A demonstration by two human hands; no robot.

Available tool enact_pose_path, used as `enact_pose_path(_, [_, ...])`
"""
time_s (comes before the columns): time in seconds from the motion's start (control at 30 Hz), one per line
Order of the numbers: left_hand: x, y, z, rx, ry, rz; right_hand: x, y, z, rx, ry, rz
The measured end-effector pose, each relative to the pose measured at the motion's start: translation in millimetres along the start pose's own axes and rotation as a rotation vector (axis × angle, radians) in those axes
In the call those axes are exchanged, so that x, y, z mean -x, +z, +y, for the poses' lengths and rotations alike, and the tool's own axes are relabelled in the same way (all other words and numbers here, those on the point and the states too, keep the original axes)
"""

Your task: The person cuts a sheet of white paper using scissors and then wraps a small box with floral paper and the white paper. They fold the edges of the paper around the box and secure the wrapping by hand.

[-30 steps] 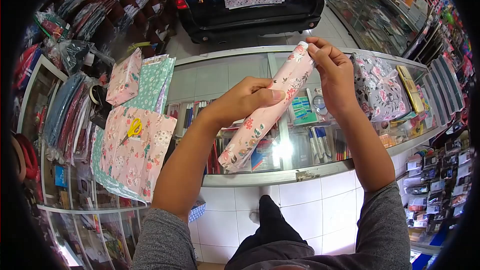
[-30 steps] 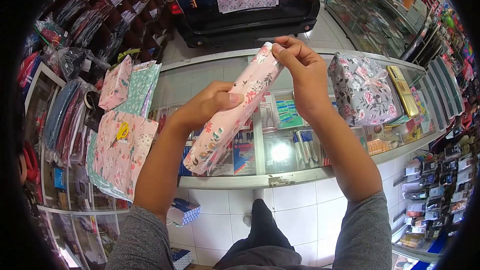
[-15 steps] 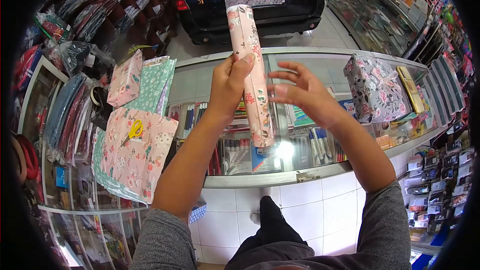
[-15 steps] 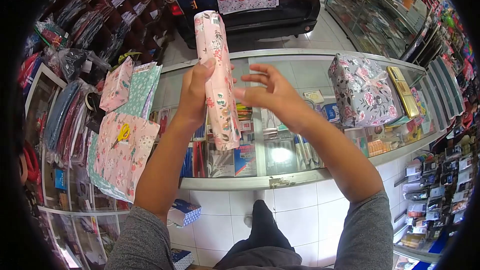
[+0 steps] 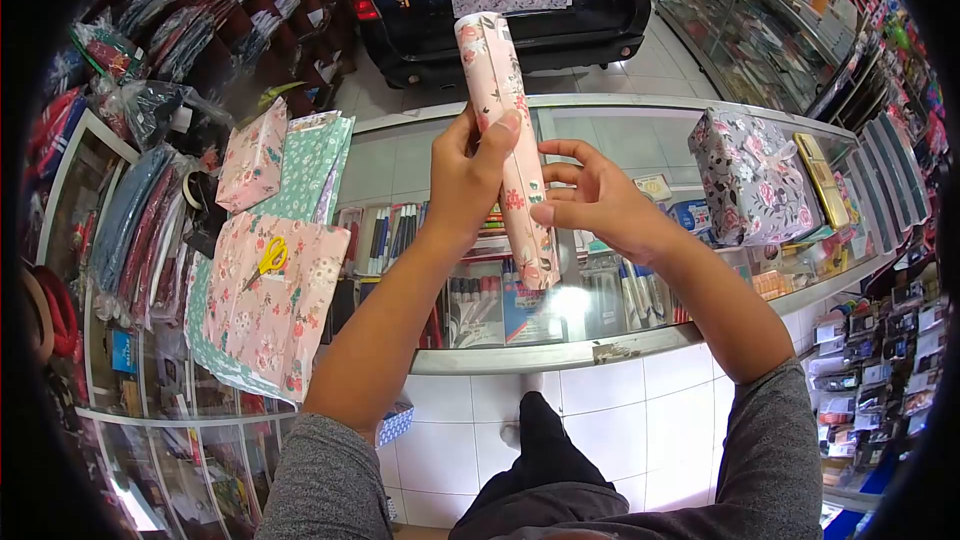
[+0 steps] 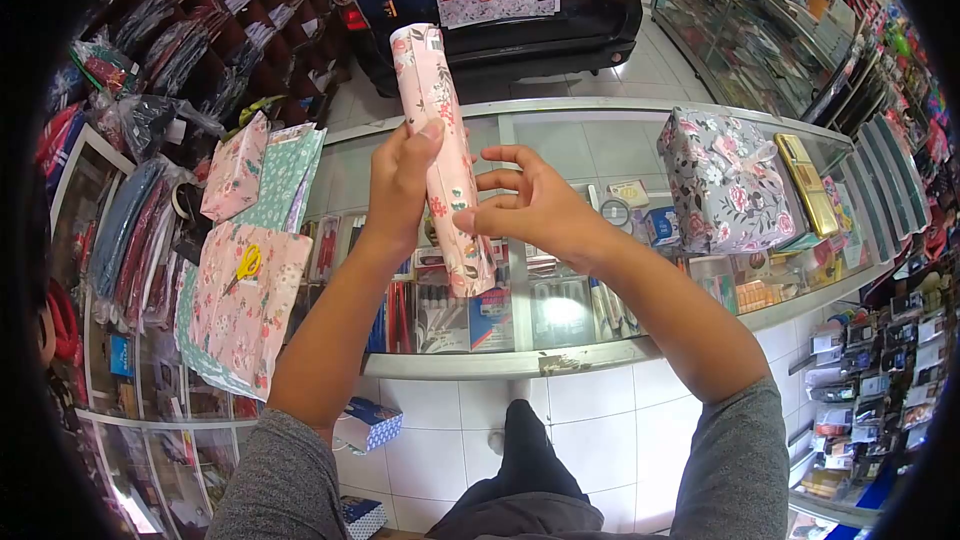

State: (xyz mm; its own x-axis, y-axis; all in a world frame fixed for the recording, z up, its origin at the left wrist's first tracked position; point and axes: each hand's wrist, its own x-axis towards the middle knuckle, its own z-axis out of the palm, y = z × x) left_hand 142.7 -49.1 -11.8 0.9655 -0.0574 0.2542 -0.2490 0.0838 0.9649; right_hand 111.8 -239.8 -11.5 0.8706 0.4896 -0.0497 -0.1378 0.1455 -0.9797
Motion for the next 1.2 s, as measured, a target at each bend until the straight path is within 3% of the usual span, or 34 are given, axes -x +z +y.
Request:
enact_pose_path(0.17, [3, 2, 3, 0.066, 0.105, -0.160, -2, -3, 0, -0.180, -0.073, 0.050])
enact_pose_path(0.6, [5, -1, 11, 0.008, 0.072, -0.298, 0, -2, -9, -0.104, -0.200, 0.105])
enact_pose_path(0.77, [3, -10, 20, 0.211, -0.116, -0.461, 0, -6, -13, -0.089, -0.152, 0.126])
enact_pose_path(1.2, [1, -9, 23, 0.154, -0.046, -0.466, 1, -12, -14, -0.079, -0.130, 0.073])
